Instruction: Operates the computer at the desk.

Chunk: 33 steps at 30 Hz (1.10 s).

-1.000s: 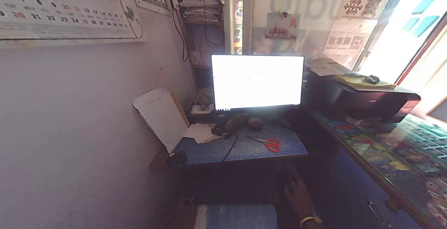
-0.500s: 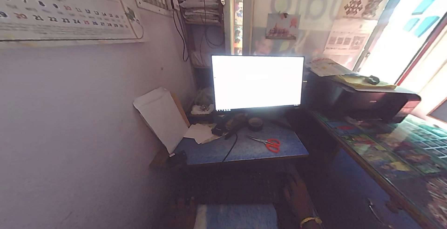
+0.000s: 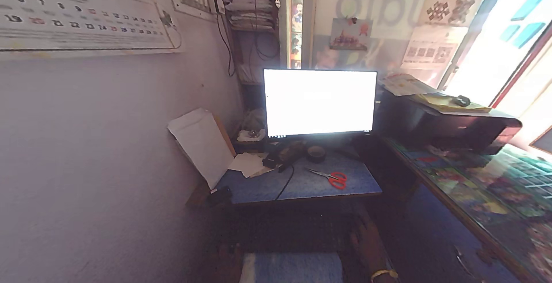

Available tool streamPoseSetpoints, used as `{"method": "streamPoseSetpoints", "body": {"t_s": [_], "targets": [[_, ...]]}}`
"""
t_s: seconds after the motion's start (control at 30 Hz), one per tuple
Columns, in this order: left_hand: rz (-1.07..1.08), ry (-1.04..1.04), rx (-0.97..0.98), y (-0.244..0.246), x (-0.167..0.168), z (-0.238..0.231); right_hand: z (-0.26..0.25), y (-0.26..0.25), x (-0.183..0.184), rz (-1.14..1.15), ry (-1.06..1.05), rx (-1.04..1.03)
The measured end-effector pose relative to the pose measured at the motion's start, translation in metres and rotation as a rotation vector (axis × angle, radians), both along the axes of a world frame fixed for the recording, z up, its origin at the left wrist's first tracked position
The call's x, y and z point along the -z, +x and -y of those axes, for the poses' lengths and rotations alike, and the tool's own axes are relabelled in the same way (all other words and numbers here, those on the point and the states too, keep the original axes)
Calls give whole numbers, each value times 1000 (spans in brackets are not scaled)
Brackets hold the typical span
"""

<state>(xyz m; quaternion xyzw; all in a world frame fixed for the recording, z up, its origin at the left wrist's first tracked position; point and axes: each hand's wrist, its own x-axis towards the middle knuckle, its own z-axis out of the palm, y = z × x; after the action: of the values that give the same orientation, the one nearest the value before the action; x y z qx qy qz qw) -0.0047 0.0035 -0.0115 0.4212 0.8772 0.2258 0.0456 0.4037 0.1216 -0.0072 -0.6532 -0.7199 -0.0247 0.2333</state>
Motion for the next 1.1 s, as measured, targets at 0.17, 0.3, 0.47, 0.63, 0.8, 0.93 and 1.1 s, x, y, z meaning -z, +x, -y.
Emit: {"method": "streamPoseSetpoints", "body": {"t_s": [0.17,0.3,0.47,0.63,0.8,0.93,1.1], "targets": [[5,-6,15,0,-1,1,5,-2,-10,5,-28,-1],[17,-13,10,0,-3,0,5,-5,-15,0,-48,14],[14,-22,10,0,-3,1,7,-4,-14,11,-66,16],[20,-30,13,0,-2,2,8,-3,-11,3,-45,9],[82,28,73,7,-19,8,7,0,-6,10,-59,1],[23,80,120,4,-11,6,5,0,-3,15,-48,-3],[-61,119,156,-1,8,4,3,2,0,9,-12,-26]]}}
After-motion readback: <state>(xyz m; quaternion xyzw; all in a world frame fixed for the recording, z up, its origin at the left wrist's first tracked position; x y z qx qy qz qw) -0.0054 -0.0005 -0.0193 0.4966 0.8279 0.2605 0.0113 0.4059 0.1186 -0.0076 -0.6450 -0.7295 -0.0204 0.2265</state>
